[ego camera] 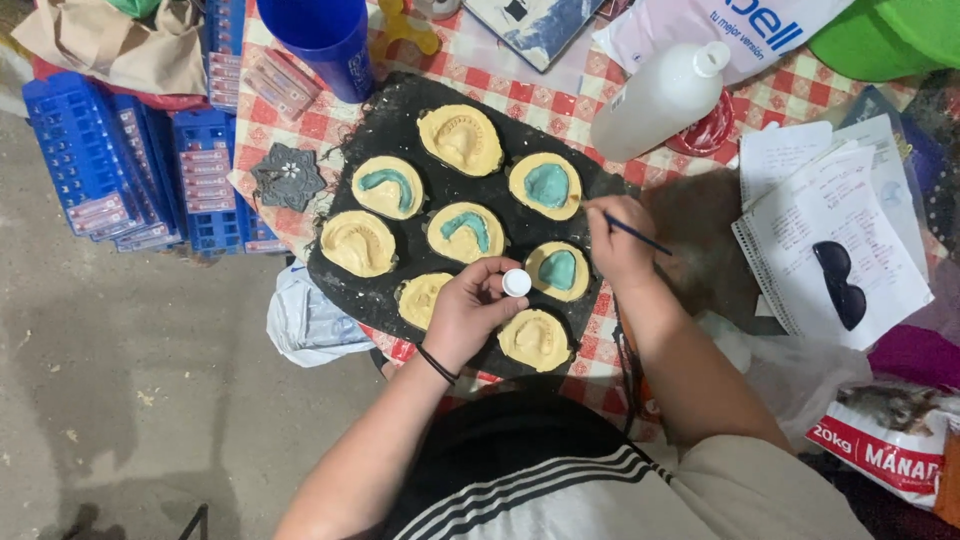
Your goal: The person paints the inside of several yellow molds with a blue substance using a brush. They dip the brush into a small container and apply the paint to each mold cavity. Later, the person cleans the brush with a cloth.
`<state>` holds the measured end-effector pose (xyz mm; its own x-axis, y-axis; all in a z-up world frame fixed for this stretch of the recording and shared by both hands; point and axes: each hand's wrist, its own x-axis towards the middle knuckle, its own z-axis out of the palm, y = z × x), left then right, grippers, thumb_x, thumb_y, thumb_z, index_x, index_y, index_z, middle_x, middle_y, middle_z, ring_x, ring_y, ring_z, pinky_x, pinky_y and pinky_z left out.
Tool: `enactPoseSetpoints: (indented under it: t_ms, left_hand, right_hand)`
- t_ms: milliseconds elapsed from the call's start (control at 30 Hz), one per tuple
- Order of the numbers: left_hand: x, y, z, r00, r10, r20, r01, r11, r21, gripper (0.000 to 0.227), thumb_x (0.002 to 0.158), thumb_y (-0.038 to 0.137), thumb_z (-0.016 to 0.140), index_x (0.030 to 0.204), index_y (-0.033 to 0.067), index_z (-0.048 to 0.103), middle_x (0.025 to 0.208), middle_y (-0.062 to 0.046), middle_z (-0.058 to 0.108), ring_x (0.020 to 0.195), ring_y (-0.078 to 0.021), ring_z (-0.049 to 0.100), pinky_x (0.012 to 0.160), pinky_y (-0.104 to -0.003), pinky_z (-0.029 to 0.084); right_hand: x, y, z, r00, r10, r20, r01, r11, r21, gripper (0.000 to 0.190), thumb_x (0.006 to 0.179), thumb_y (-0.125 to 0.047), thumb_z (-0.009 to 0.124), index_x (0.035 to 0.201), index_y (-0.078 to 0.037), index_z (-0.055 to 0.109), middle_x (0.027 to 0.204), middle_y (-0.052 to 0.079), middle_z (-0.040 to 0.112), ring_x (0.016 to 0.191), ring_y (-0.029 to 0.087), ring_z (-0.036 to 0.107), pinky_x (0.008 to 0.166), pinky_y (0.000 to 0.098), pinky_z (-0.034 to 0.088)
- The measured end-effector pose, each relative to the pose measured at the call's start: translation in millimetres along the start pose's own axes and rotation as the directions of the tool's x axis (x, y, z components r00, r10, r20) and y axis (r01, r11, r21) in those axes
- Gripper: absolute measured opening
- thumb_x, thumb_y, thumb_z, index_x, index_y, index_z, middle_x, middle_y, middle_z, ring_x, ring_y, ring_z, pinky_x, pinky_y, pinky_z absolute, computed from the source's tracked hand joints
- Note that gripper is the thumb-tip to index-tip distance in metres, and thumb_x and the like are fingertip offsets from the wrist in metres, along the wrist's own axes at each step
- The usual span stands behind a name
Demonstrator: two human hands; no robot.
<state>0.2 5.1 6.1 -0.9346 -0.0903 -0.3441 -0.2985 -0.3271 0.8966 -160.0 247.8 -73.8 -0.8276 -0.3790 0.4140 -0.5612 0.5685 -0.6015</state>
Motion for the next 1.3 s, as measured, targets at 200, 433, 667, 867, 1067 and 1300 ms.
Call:
enactPoseSetpoints:
  t_ms: [200, 433, 667, 867, 1067, 1300]
  left_hand:
    - [-1.2, -6.6, 1.8, 1.0, 0.004, -0.01, -0.004, 1.0, 0.0, 0.048, 0.074, 0.002, 0.093, 0.117, 0.0046, 0.072, 0.083, -0.003, 0.076, 0.069, -0.0031, 0.056, 0.066, -0.018, 0.051]
    - [-1.9, -5.3, -1.0, 1.0, 0.009, -0.014, -0.009, 1.0, 0.01, 0.048, 0.075, 0.002, 0.092, 0.118, 0.0042, 0.072, 0.084, -0.004, 0.076, 0.068, -0.0037, 0.057, 0.064, -0.018, 0.052]
    - [-5.4, -0.4, -1.2, 1.0, 0.018, -0.024, -0.018, 1.0, -0.006, 0.049, 0.075, 0.001, 0.092, 0.119, 0.0051, 0.073, 0.084, -0.004, 0.077, 0.067, -0.0034, 0.06, 0.063, -0.018, 0.055]
    - [-13.6, 10.2, -3.6, 0.998, 0.045, -0.035, -0.044, 0.999, 0.021, 0.048, 0.076, 0.0, 0.09, 0.12, 0.005, 0.073, 0.084, -0.003, 0.077, 0.067, -0.0019, 0.057, 0.066, -0.017, 0.054]
    - [-24.3, 4.9, -6.8, 0.999, 0.044, -0.016, -0.043, 0.996, 0.081, 0.046, 0.077, 0.0, 0.088, 0.12, 0.0087, 0.074, 0.083, 0.0, 0.076, 0.067, -0.0008, 0.056, 0.065, -0.016, 0.053]
    - [-40.2, -5.0, -12.0, 0.998, 0.009, -0.062, 0.0, 0.991, 0.134, 0.046, 0.077, 0.005, 0.09, 0.12, 0.0089, 0.074, 0.085, 0.0, 0.078, 0.067, -0.0011, 0.053, 0.065, -0.016, 0.049]
  right_hand:
    - [3.2, -0.7, -12.0, 0.998, 0.061, 0.005, -0.061, 0.998, -0.033, 0.019, 0.105, -0.018, 0.059, 0.105, -0.013, 0.077, 0.09, 0.012, 0.075, 0.091, 0.037, 0.071, 0.085, 0.0452, 0.055]
    - [-2.5, -36.5, -9.5, 0.997, -0.05, 0.055, 0.047, 0.998, 0.047, 0.015, 0.099, -0.015, 0.062, 0.095, -0.009, 0.076, 0.08, 0.015, 0.07, 0.08, 0.04, 0.069, 0.078, 0.0474, 0.055]
    - [0.5, -62.5, -21.8, 0.995, -0.075, 0.061, 0.066, 0.989, 0.129, 0.014, 0.099, -0.012, 0.062, 0.096, -0.01, 0.076, 0.081, 0.012, 0.07, 0.079, 0.038, 0.069, 0.078, 0.0467, 0.056]
    - [1.6, -143.3, -53.3, 0.967, -0.253, 0.032, 0.204, 0.842, 0.499, 0.019, 0.097, -0.014, 0.058, 0.095, -0.006, 0.075, 0.086, 0.012, 0.074, 0.078, 0.032, 0.071, 0.075, 0.043, 0.057]
    - [-3.0, -178.1, -56.0, 0.894, -0.427, 0.134, 0.347, 0.851, 0.395, 0.017, 0.097, -0.016, 0.061, 0.093, -0.007, 0.074, 0.091, 0.01, 0.075, 0.076, 0.035, 0.072, 0.07, 0.0442, 0.059]
    - [-20.2, -199.0, -47.4, 0.94, -0.322, 0.11, 0.254, 0.879, 0.403, 0.017, 0.097, -0.014, 0.064, 0.089, -0.005, 0.076, 0.08, 0.011, 0.073, 0.063, 0.034, 0.069, 0.061, 0.0416, 0.058]
